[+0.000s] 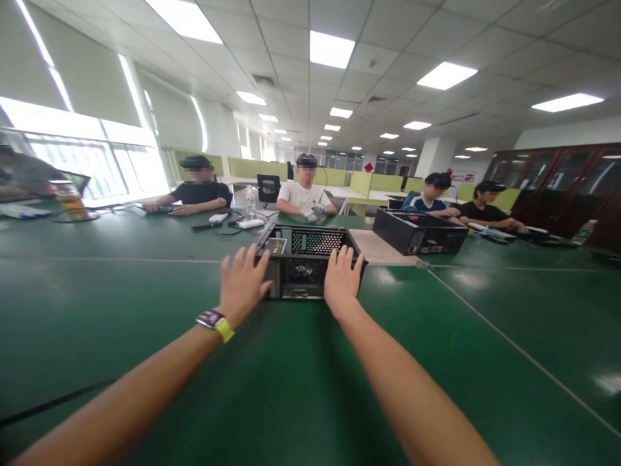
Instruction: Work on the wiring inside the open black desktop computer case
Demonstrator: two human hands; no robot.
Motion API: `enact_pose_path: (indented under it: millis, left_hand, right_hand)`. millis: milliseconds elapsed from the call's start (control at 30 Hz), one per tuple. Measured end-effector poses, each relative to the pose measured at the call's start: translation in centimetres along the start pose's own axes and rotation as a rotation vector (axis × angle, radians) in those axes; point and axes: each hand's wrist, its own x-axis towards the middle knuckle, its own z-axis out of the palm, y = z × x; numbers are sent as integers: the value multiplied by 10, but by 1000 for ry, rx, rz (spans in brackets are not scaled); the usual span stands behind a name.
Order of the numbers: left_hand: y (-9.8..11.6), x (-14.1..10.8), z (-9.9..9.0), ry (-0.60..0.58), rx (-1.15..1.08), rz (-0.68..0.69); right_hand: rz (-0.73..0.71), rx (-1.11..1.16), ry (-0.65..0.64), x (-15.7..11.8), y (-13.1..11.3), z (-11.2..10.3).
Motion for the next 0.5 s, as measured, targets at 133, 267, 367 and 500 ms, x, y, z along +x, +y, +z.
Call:
enact_pose_path:
  millis: [133, 267, 367, 500]
  left_hand:
    - [42, -18, 46, -146, -169, 41]
    - [35, -101, 73, -524, -469, -133]
    - [26, -132, 71, -630, -445, -99]
    - [28, -135, 64, -589, -366, -46]
  right_hand:
    - [-68, 81, -49, -17, -31, 14]
    - [-70, 432, -378, -127, -27, 61]
    - [-67, 527, -612, -184, -21, 92]
    - [-120, 521, -572, -199, -24, 100]
